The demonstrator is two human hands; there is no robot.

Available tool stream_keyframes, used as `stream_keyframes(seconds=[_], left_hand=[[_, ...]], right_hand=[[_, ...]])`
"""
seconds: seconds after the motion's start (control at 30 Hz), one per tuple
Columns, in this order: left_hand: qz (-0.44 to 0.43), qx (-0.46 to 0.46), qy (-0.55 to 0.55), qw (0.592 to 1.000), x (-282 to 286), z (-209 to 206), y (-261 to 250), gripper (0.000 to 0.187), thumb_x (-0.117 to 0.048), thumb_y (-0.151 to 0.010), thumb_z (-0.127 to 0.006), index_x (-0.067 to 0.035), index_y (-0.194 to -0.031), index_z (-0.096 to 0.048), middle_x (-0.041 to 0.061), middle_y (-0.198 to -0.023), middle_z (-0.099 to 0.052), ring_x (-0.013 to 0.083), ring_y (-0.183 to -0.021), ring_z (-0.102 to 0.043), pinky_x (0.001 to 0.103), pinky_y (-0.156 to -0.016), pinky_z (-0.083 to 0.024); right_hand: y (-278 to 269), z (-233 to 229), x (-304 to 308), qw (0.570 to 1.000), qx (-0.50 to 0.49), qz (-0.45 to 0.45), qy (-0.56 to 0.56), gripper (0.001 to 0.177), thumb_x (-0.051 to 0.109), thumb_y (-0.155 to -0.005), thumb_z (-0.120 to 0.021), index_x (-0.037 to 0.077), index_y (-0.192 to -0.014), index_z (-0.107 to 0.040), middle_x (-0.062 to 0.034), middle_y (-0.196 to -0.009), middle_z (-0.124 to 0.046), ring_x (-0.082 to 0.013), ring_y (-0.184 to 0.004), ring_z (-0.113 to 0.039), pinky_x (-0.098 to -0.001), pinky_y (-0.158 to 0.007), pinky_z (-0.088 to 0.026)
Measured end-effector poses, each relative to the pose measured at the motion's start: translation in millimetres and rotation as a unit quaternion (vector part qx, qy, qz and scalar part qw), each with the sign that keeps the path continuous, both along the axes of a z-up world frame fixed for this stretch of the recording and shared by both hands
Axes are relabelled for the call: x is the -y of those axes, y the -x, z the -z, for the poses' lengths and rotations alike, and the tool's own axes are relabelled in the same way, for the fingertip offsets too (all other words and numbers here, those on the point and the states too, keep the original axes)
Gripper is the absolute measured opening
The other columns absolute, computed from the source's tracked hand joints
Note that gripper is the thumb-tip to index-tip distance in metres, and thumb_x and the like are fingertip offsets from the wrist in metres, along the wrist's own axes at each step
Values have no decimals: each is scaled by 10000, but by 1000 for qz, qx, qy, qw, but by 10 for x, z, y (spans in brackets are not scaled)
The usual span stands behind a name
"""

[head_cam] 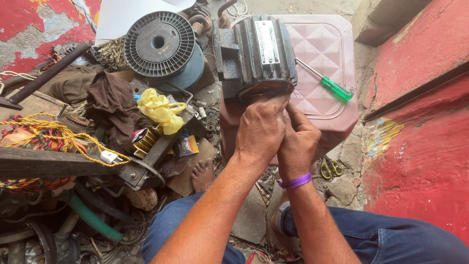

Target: The person is repairing an electric motor by hand, manipulating copper wires and adjusting internal components. They use a screwdriver to tighten or adjust parts within the motor housing.

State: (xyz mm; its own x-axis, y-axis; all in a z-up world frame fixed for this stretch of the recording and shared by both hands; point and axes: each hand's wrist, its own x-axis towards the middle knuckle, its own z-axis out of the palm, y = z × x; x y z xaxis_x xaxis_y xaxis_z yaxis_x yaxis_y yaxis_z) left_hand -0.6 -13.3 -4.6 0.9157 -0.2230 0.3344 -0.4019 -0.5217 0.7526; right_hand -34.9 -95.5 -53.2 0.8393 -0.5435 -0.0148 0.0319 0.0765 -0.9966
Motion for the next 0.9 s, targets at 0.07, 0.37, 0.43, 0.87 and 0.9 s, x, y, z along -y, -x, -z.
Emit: stream_keyframes(seconds=[0.07, 0.37, 0.43, 0.87, 0.9], left_hand=[[3, -40, -4, 999, 0, -35, 9, 191, -84, -963, -590, -30, -1101, -711, 210, -895, -720, 391, -861, -730, 480, -757, -577], [-57, -157, 36, 985, 67, -175, 39, 160, -150, -994, -576, -36, -1100, -618, 191, -867, -749, 349, -848, -768, 452, -697, -621], [-60, -156, 29, 986, 72, -196, 46, 123, -128, -997, -554, -49, -1086, -586, 166, -863, -751, 328, -824, -778, 440, -693, -630], [-80, -142, -102, 981, 4, -281, 138, 133, -112, -859, -602, -116, -967, -680, 182, -839, -760, 383, -829, -759, 535, -746, -576], [-79, -138, -105, 982, 1, -288, 138, 136, -109, -863, -598, -116, -972, -679, 185, -846, -759, 384, -831, -759, 535, -751, -578]], right_hand=[[2, 29, 22, 999, -7, 1, 39, 305, 124, -1010, -665, -36, -1267, -703, -83, -1093, -772, -66, -912, -670, -224, -789, -561], [-85, -24, 94, 982, -36, 47, 179, 256, 164, -983, -732, 25, -1196, -765, -71, -999, -804, -77, -847, -713, -237, -748, -567], [-104, -43, 89, 988, -37, 64, 135, 254, 166, -965, -767, 36, -1182, -771, -67, -993, -805, -65, -819, -696, -225, -723, -566], [-128, 2, 32, 953, 76, 86, 279, 214, 59, -938, -776, 25, -1147, -743, -71, -1028, -763, -162, -937, -725, -309, -810, -601], [-109, 6, 25, 940, 104, 73, 315, 248, 36, -925, -771, 18, -1171, -742, -89, -1048, -753, -190, -987, -713, -336, -858, -599]])
